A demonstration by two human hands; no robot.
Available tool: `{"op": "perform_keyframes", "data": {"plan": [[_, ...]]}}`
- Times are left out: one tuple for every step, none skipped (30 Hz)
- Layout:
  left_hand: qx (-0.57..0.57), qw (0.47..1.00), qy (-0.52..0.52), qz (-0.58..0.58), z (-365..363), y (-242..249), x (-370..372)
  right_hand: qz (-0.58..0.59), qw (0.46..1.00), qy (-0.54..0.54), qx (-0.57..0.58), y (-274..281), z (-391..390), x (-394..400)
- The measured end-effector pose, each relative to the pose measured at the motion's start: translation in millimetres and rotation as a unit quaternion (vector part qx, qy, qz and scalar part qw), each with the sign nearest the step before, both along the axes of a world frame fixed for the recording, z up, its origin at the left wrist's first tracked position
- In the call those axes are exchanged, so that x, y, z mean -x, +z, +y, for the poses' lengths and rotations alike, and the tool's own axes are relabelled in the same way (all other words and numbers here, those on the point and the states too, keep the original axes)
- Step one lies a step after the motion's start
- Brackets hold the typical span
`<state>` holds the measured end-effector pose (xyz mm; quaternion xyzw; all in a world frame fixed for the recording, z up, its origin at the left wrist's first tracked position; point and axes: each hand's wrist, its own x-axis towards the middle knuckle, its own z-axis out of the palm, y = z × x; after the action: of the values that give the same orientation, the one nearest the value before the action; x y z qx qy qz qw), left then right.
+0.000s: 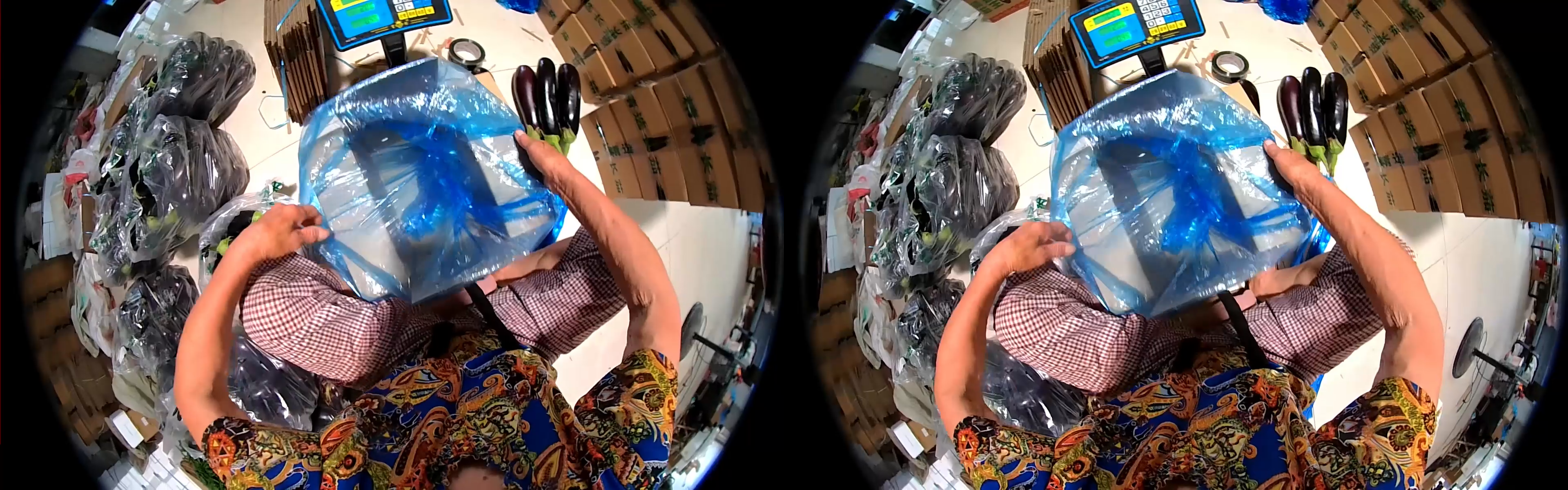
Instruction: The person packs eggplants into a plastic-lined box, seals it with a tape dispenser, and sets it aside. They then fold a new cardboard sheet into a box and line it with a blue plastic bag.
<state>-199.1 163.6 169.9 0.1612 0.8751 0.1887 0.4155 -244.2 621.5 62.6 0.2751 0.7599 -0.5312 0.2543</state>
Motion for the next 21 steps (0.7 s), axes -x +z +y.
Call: {"op": "perform_keyframes", "data": {"plan": [[-0.022,0.997,0.067,-0.024,-14.3,-14.4,6.4,0.044,0.997,-0.017,0.057,-9.7,2.8,2.5],[-0.06,0.988,0.139,-0.006,-34.9,-40.2,10.9,0.1,0.995,0.013,-0.012,-10.5,4.1,5.6],[-0.107,0.968,0.226,-0.017,-27.6,-31.2,13.1,0.148,0.988,0.028,-0.021,-7.8,2.5,7.4],[-0.152,0.938,0.311,-0.028,-17.3,-22.2,15.2,0.196,0.979,0.043,-0.03,6.9,-4.8,6.6],[-0.184,0.919,0.345,-0.045,-15.0,-30.0,21.2,0.164,0.984,0.073,-0.006,23.5,-11.2,3.5],[-0.215,0.898,0.378,-0.063,-14.6,-42.9,29.5,0.129,0.986,0.104,0.018,45.8,-25.1,-2.8],[-0.244,0.875,0.411,-0.08,-12.9,-53.1,36.0,0.134,0.978,0.16,0.0,43.6,-24.7,-8.7],[-0.271,0.862,0.422,-0.071,-7.4,-61.6,40.2,0.116,0.972,0.197,-0.049,25.2,-20.1,-15.7],[-0.298,0.848,0.433,-0.062,2.8,-68.9,44.3,0.106,0.967,0.222,-0.065,8.1,-17.1,-22.6],[-0.326,0.833,0.444,-0.055,10.9,-74.6,49.1,0.095,0.961,0.247,-0.081,-4.7,-12.3,-27.2],[-0.315,0.856,0.408,-0.044,15.6,-73.6,56.5,0.058,0.962,0.247,-0.101,-10.9,-2.9,-28.3],[-0.316,0.861,0.394,-0.052,20.6,-69.9,62.2,0.067,0.96,0.251,-0.108,-1.2,-1.5,-27.0],[-0.317,0.867,0.38,-0.059,25.3,-64.9,68.1,0.077,0.957,0.254,-0.115,18.3,-2.1,-23.8],[-0.316,0.873,0.364,-0.067,28.7,-63.8,71.2,0.087,0.955,0.257,-0.121,29.0,-1.7,-22.7],[-0.319,0.874,0.357,-0.081,27.9,-73.1,72.3,0.128,0.942,0.255,-0.175,18.1,5.5,-16.4],[-0.307,0.879,0.356,-0.076,26.1,-83.5,71.5,0.152,0.922,0.245,-0.26,17.7,1.9,-11.9],[-0.295,0.884,0.355,-0.07,23.6,-93.3,67.2,0.23,0.885,0.246,-0.322,18.2,-1.4,-9.1],[-0.282,0.889,0.356,-0.063,23.8,-93.4,64.0,0.307,0.837,0.245,-0.381,19.8,-5.9,-5.2],[-0.263,0.891,0.363,-0.077,25.5,-90.7,62.4,0.336,0.838,0.253,-0.346,23.2,-7.7,2.5],[-0.262,0.89,0.371,-0.022,27.7,-92.8,61.3,0.301,0.851,0.258,-0.344,25.6,-10.1,9.6],[-0.26,0.888,0.378,0.033,33.4,-89.1,60.8,0.266,0.862,0.261,-0.342,27.5,-12.2,16.6]]}}
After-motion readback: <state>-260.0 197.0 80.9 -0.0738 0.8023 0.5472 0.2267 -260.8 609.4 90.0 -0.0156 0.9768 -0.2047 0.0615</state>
